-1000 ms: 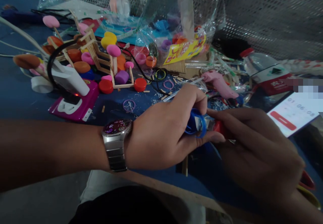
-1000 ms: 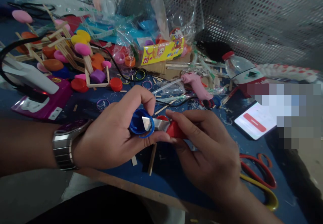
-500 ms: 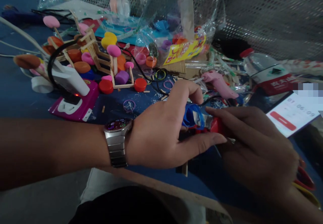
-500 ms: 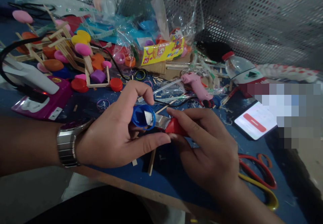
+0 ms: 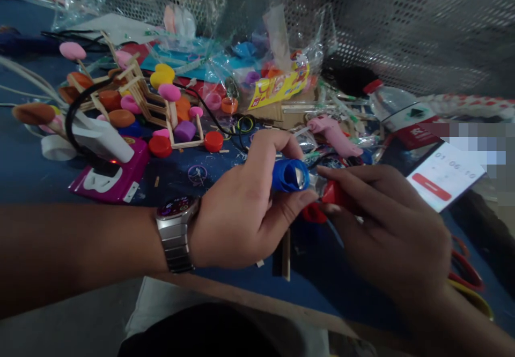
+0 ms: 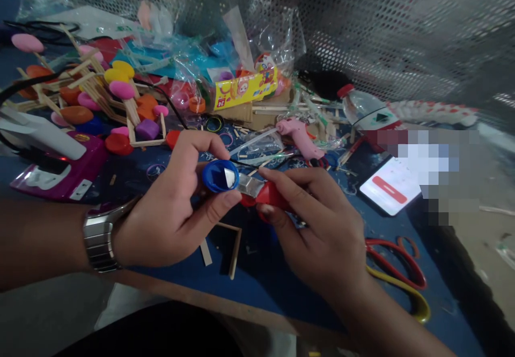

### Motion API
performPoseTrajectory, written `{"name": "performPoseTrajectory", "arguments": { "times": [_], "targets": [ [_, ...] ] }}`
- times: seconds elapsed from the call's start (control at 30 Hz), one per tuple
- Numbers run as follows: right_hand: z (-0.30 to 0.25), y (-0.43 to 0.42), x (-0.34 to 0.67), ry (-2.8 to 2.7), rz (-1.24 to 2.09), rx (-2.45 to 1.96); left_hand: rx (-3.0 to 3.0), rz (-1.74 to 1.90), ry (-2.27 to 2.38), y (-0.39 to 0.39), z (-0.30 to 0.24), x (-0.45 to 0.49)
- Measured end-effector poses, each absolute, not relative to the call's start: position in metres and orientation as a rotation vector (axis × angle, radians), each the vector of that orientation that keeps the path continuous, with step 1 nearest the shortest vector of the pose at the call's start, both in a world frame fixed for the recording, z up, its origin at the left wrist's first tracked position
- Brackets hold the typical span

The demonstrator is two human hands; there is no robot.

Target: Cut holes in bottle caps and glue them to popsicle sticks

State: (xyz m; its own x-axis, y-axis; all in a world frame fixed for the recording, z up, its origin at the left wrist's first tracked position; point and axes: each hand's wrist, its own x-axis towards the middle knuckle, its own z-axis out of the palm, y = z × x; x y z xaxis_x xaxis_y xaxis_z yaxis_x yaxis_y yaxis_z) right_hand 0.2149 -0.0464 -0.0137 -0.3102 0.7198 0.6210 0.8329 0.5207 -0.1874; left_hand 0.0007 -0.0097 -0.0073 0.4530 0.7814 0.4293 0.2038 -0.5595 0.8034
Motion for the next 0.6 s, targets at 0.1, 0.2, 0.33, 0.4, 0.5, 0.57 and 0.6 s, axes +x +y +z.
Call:
{"name": "performPoseTrajectory", "arguments": {
  "times": [0.1,0.2,0.33,0.4,0.5,0.57,0.6],
  "targets": [
    [-0.0133,-0.0468,0.2147,-2.102,-0.219,-1.256,2.097,1.074,0.828,-0.0092,-0.0083,0.0004],
    [-0.0135,-0.0469,0.2145,-2.112,-0.217,-1.241,2.06,1.028,0.794,-0.0101,-0.0099,0.0015],
    [-0.0131,-0.0464,0.2133,-2.127,-0.226,-1.212,2.016,1.051,0.793,-0.0102,-0.0127,0.0037],
    [-0.0131,-0.0462,0.2125,-2.125,-0.221,-1.215,2.035,1.076,0.798,-0.009,-0.0135,0.0042],
    [-0.0137,-0.0462,0.2118,-2.118,-0.2,-1.216,2.047,1.07,0.803,-0.0066,-0.0136,0.0038],
    [-0.014,-0.0465,0.2116,-2.117,-0.195,-1.216,2.061,1.064,0.82,-0.0053,-0.0133,0.003],
    [-0.0139,-0.0466,0.2115,-2.118,-0.197,-1.218,2.074,1.067,0.825,-0.0048,-0.0131,0.0026]
  ]
}}
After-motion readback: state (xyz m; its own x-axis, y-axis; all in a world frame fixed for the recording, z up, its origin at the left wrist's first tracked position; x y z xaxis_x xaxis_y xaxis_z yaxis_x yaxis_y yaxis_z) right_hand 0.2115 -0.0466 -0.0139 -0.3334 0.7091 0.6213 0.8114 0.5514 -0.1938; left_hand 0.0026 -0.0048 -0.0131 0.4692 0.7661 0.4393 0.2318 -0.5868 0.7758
